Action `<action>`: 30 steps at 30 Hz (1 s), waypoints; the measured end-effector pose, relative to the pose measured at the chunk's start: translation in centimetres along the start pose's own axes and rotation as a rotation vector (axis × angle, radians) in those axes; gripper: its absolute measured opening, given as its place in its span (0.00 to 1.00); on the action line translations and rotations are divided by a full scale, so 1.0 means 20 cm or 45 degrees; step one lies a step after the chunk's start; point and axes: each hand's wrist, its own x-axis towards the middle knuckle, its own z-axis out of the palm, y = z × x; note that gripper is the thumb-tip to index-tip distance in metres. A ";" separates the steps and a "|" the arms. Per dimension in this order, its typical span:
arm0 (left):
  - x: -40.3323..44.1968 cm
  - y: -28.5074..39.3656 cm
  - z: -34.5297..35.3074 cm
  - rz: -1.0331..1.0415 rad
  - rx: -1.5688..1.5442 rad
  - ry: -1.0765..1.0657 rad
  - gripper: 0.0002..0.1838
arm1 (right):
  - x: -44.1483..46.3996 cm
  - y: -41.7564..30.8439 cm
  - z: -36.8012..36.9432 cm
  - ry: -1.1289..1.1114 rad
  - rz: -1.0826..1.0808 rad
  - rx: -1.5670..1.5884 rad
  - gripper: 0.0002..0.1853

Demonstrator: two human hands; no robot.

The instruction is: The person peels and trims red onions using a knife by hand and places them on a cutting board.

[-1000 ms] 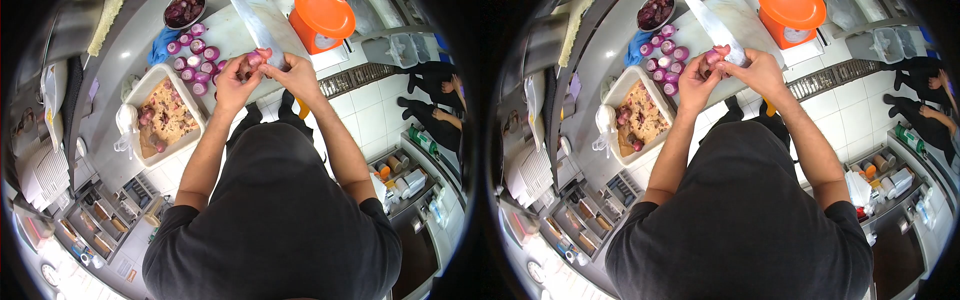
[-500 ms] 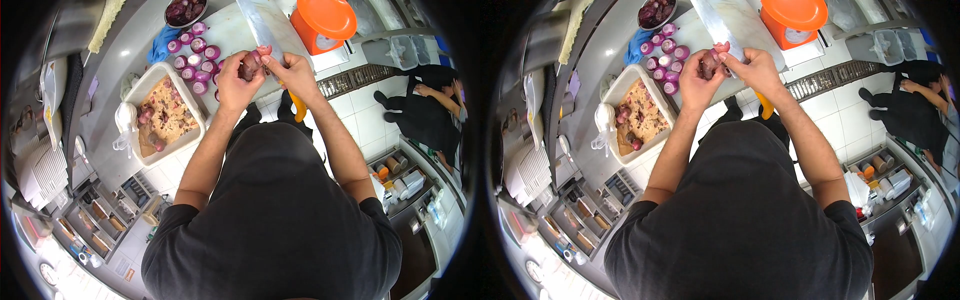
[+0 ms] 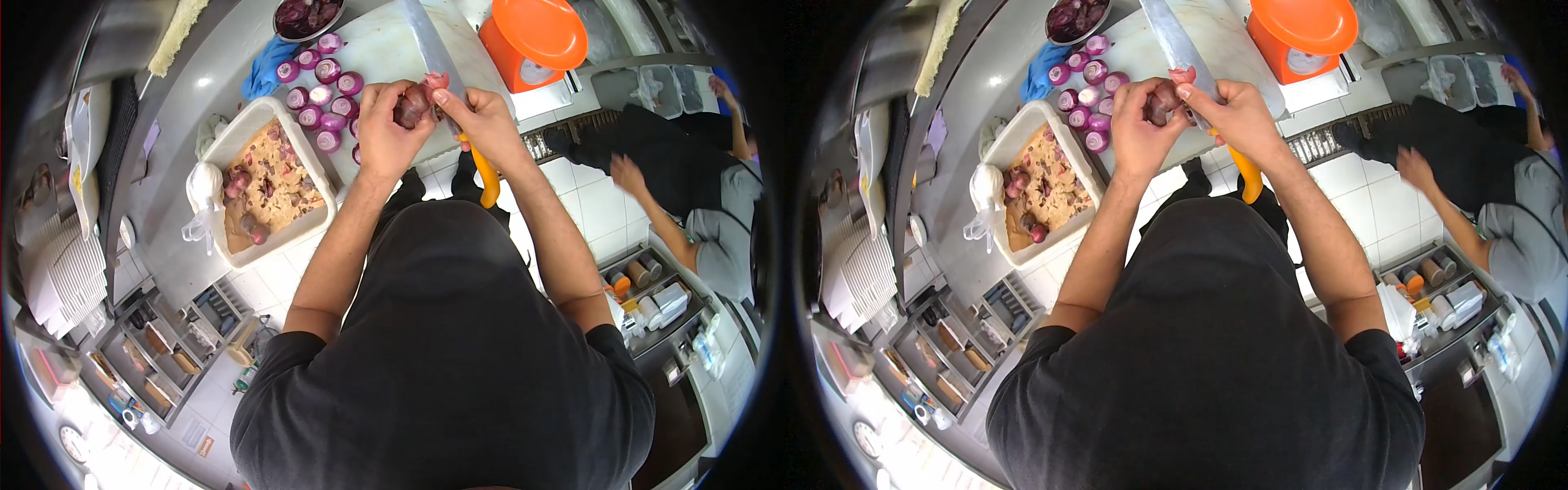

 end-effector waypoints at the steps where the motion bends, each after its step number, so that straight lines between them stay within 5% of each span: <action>1: 0.00 0.00 0.00 -0.004 -0.004 -0.004 0.25 | 0.00 0.00 0.00 0.003 0.000 0.006 0.31; 14: -0.02 -0.07 -0.02 -0.132 -0.015 -0.064 0.23 | -0.02 -0.01 -0.05 0.038 0.053 0.026 0.31; 20: -0.02 -0.21 0.02 -0.459 -0.175 -0.122 0.23 | 0.07 0.11 -0.09 0.149 0.056 0.018 0.30; 26: 0.11 -0.29 0.07 -0.352 0.128 -0.248 0.22 | 0.22 0.30 -0.20 0.318 0.102 -0.887 0.41; 30: 0.18 -0.36 0.07 -0.294 0.254 -0.184 0.17 | 0.15 0.25 -0.22 0.281 0.037 -1.078 0.38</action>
